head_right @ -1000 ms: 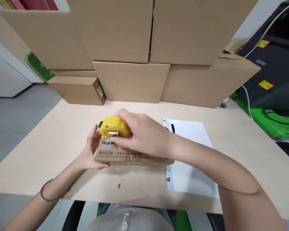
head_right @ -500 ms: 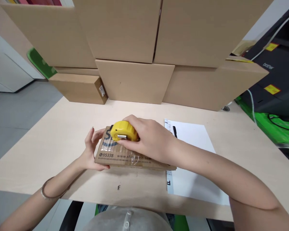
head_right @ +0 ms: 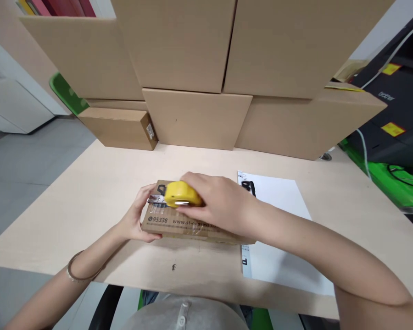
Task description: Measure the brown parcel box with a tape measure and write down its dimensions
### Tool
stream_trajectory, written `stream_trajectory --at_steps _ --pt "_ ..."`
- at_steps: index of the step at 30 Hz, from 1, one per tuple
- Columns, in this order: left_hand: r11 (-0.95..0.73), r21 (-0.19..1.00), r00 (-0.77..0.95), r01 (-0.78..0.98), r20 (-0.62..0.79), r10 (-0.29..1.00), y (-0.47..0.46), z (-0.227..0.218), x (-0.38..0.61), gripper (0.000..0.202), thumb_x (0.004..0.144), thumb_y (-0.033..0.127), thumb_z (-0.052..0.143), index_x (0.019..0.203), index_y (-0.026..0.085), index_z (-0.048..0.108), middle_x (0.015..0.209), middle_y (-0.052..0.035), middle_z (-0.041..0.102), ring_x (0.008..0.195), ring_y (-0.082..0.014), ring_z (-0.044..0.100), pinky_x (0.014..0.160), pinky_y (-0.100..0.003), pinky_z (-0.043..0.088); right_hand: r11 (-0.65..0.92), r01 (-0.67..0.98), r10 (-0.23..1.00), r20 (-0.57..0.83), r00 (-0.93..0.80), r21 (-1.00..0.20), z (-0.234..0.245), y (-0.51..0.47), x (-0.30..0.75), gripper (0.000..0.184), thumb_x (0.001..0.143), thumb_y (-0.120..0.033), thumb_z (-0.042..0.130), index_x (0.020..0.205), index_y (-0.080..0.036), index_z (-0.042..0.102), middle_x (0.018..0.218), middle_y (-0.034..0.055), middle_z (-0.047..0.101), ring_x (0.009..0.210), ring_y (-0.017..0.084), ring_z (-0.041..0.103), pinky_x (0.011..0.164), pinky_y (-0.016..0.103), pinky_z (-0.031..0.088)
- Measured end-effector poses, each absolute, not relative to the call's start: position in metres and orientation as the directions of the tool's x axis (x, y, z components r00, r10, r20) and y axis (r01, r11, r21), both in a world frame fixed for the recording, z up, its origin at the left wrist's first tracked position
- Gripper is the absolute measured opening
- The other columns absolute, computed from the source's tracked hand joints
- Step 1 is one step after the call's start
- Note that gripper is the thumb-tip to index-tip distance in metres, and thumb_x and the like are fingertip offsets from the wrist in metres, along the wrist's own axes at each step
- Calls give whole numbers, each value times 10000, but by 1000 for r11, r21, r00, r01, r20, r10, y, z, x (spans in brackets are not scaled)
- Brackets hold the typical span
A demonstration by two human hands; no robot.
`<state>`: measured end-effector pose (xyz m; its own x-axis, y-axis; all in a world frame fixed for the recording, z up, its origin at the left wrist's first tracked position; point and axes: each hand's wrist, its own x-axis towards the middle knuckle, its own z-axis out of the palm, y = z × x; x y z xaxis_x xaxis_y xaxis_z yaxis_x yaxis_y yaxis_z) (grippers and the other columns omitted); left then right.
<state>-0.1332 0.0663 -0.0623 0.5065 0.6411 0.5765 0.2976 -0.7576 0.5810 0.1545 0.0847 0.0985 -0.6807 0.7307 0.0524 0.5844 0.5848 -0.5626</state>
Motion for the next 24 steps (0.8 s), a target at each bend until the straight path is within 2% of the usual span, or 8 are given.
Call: stream_trajectory --at_steps 2,4,8,14,21,24 --pt "-776 569 514 272 596 617 67 -54 -130 997 792 547 815 1607 442 251 1569 -127 322 1497 -392 342 1153 -637 416 524 623 779 31 -626 -581 94 82 187 270 923 -474 684 1099 -273 642 935 10 734 734 200 671 646 311 491" --pt "-776 574 518 260 595 614 67 -50 -129 927 814 534 803 1591 417 311 1554 -131 317 1490 -390 349 1147 -633 428 463 677 826 1 -564 -572 90 78 223 252 931 -500 672 1073 -292 660 895 9 727 683 199 654 603 317 495" --pt "-788 576 503 219 626 597 69 -55 -130 946 784 518 834 1579 400 337 1539 -140 328 1474 -412 358 1138 -643 435 396 727 891 44 -452 -561 83 67 285 299 876 -566 714 1009 -298 696 840 30 728 624 210 634 519 324 492" --pt "-791 575 495 209 636 592 71 -62 -131 951 769 506 846 1574 392 352 1527 -142 337 1470 -415 359 1154 -635 418 302 739 937 44 -347 -602 72 61 307 383 842 -621 735 984 -267 705 872 48 740 689 215 672 567 316 538" --pt "-778 588 492 221 622 609 71 -60 -131 958 749 494 854 1565 379 367 1512 -145 346 1445 -434 364 1135 -647 421 320 742 928 38 -370 -589 71 62 311 335 860 -591 723 999 -286 711 859 52 738 671 234 668 530 334 525" --pt "-773 592 495 229 613 616 70 -57 -131 983 734 494 866 1569 401 356 1514 -133 350 1457 -445 342 1142 -658 413 337 724 926 75 -369 -601 80 65 300 321 795 -578 787 935 -295 731 800 38 739 622 235 665 484 330 513"
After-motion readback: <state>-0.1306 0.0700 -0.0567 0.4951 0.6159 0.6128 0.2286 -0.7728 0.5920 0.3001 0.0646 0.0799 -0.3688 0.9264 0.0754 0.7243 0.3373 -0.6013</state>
